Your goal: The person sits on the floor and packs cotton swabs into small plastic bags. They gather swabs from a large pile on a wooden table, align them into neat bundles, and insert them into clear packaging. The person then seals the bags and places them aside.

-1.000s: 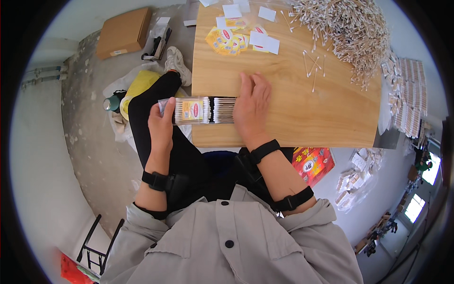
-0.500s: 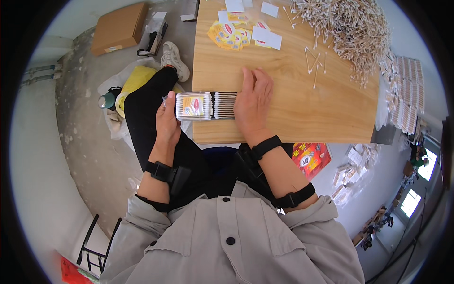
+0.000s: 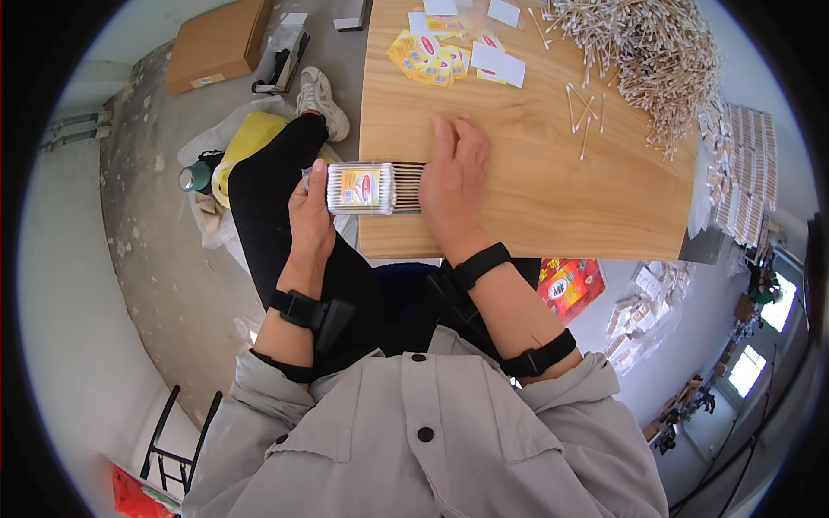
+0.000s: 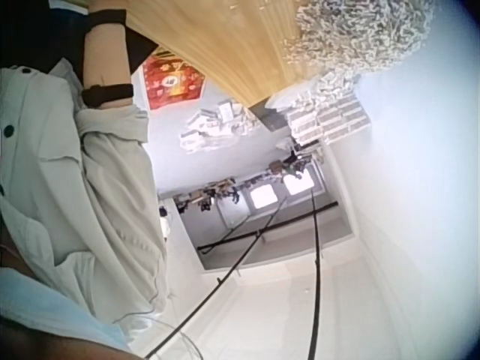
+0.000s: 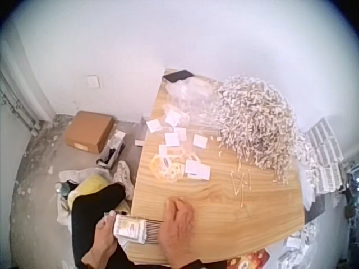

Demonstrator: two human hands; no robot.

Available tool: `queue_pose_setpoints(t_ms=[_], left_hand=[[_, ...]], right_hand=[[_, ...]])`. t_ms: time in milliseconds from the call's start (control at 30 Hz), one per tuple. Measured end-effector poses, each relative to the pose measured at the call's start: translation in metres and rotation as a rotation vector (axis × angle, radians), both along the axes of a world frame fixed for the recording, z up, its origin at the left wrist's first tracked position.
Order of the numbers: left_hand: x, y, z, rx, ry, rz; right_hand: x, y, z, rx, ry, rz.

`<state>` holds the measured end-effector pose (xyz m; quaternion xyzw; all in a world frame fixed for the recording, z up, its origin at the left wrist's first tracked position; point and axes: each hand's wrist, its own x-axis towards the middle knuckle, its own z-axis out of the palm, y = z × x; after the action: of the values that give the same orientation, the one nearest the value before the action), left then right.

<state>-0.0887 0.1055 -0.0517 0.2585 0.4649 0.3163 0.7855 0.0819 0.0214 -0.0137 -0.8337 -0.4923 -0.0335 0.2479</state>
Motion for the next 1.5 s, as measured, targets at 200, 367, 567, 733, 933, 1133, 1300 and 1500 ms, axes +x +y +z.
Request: queue_pose_setpoints(t_ms=[200, 367, 567, 733, 933, 1133, 1300, 1500], left_hand=[[0.002, -0.002, 0.004, 0.173, 0.137, 0.032], [0.004, -0.004, 0.011, 0.255, 0.233, 0.042], [0.003, 0.004, 0.021, 0.21, 0.27, -0.011], [0.002, 0.001, 0.021, 0.266, 0.221, -0.016], [0.001, 0.002, 0.013, 0.332, 0.263, -0.037], [0.003, 0.003, 0.026, 0.316, 0.311, -0.019], [-0.011, 0.013, 0.026, 0.241, 0.226, -0.136], [-0.004, 0.007, 0.022, 0.323, 0.268, -0.11]], right_hand=[[-0.006, 0.007, -0.005, 0.025, 0.013, -0.008], [-0.009, 0.008, -0.004, 0.042, 0.011, 0.008], [-0.009, 0.007, -0.002, 0.041, -0.015, 0.011], [-0.01, 0.009, -0.001, 0.075, -0.057, 0.035], [-0.014, 0.015, -0.005, 0.067, -0.028, 0.038], [-0.007, -0.004, 0.007, 0.273, 0.342, -0.074], [-0.026, -0.027, 0.02, 0.651, 1.117, -0.217], [-0.052, -0.014, 0.01, 0.648, 1.169, -0.168]])
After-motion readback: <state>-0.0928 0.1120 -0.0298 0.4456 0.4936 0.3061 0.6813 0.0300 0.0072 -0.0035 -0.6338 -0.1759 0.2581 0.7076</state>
